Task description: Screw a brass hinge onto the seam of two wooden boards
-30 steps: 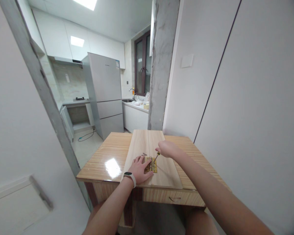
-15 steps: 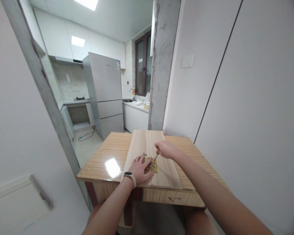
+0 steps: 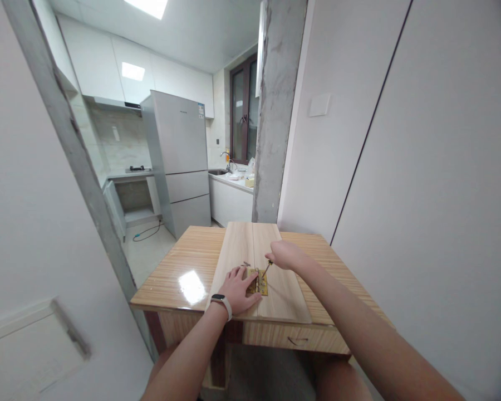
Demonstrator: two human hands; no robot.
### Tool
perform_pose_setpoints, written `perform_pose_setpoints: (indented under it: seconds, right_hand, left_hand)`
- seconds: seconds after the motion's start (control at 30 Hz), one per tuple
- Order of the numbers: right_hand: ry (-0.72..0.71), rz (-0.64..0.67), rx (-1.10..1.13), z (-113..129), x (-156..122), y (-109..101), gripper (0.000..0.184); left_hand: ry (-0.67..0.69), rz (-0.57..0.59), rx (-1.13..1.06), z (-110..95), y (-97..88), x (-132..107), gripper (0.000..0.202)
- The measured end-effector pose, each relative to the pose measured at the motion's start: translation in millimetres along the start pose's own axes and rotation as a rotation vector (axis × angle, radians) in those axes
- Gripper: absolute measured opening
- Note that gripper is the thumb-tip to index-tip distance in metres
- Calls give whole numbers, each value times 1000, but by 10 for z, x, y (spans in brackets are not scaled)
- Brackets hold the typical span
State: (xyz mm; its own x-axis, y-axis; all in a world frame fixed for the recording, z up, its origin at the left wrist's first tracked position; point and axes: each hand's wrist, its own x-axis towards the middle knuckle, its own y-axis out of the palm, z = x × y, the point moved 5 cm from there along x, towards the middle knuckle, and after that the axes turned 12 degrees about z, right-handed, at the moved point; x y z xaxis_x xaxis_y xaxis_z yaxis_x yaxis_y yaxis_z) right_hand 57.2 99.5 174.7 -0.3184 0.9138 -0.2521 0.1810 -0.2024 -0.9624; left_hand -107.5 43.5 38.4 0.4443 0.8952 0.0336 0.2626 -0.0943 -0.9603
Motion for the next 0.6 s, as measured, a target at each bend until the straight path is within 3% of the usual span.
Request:
perform_pose_setpoints:
  seconds: [0.47, 0.6]
  right_hand:
    - [-157, -79, 48, -15, 67, 32, 17]
    - [-86, -39, 90, -37, 62, 58, 41]
  left_hand:
    - [17, -20, 17, 1, -6, -6, 73]
    - [16, -18, 22, -4, -12, -6, 73]
